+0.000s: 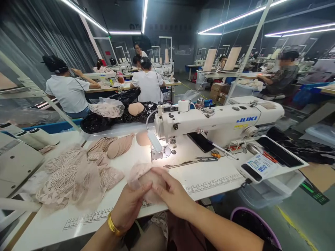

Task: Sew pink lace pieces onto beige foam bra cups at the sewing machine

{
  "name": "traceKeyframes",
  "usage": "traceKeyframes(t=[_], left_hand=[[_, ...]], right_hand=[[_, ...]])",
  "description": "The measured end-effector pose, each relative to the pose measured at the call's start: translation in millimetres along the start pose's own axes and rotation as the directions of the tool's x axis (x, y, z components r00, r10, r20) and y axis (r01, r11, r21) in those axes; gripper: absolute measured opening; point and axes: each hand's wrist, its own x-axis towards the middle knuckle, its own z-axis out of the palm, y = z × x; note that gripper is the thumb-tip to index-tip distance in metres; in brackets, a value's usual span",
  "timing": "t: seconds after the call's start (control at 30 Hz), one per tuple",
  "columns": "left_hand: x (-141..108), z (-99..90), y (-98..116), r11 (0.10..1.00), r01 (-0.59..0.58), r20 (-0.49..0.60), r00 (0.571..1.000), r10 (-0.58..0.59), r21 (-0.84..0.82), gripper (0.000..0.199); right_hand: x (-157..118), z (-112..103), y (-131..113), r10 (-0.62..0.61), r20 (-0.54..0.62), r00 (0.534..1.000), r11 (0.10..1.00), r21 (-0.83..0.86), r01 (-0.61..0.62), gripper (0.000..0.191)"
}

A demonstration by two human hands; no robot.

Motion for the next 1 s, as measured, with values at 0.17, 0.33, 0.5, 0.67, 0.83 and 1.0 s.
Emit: traceKeyframes(t=[0.17,0.33,0.5,0.67,0.83,1.0], left_hand=[[-3,-0.3,-4,0.993,0.071,0.049,0.997,-0.066,-0.091,0.049],[11,3.5,2,0.974,0.019,-0.216,0.974,-0.069,-0.227,0.037],[13,7.8,4,0.973,0.026,-0.195,0.978,-0.071,-0.229,0.043],[15,9.9,2,0.993,-0.041,-0.131,0.991,0.026,-0.111,0.049],[22,8.3,12,0.988,-0.024,-0.161,0.987,-0.001,-0.151,0.045],[14,2.9,39,0.976,-0.139,0.264,0.960,0.092,0.165,0.047]], right_hand=[[9,-3,-3,0.152,0.008,0.988,0.896,0.422,-0.141,0.066],[3,5,5,0.108,-0.051,0.993,0.905,0.418,-0.077,0.085],[6,4,10,0.116,-0.124,0.986,0.924,0.377,-0.061,0.084],[7,1,11,0.094,-0.116,0.989,0.930,0.365,-0.046,0.085],[0,-8,11,0.090,-0.001,0.996,0.983,0.161,-0.089,0.089],[4,-39,16,-0.041,0.045,0.998,0.992,-0.121,0.047,0.081]])
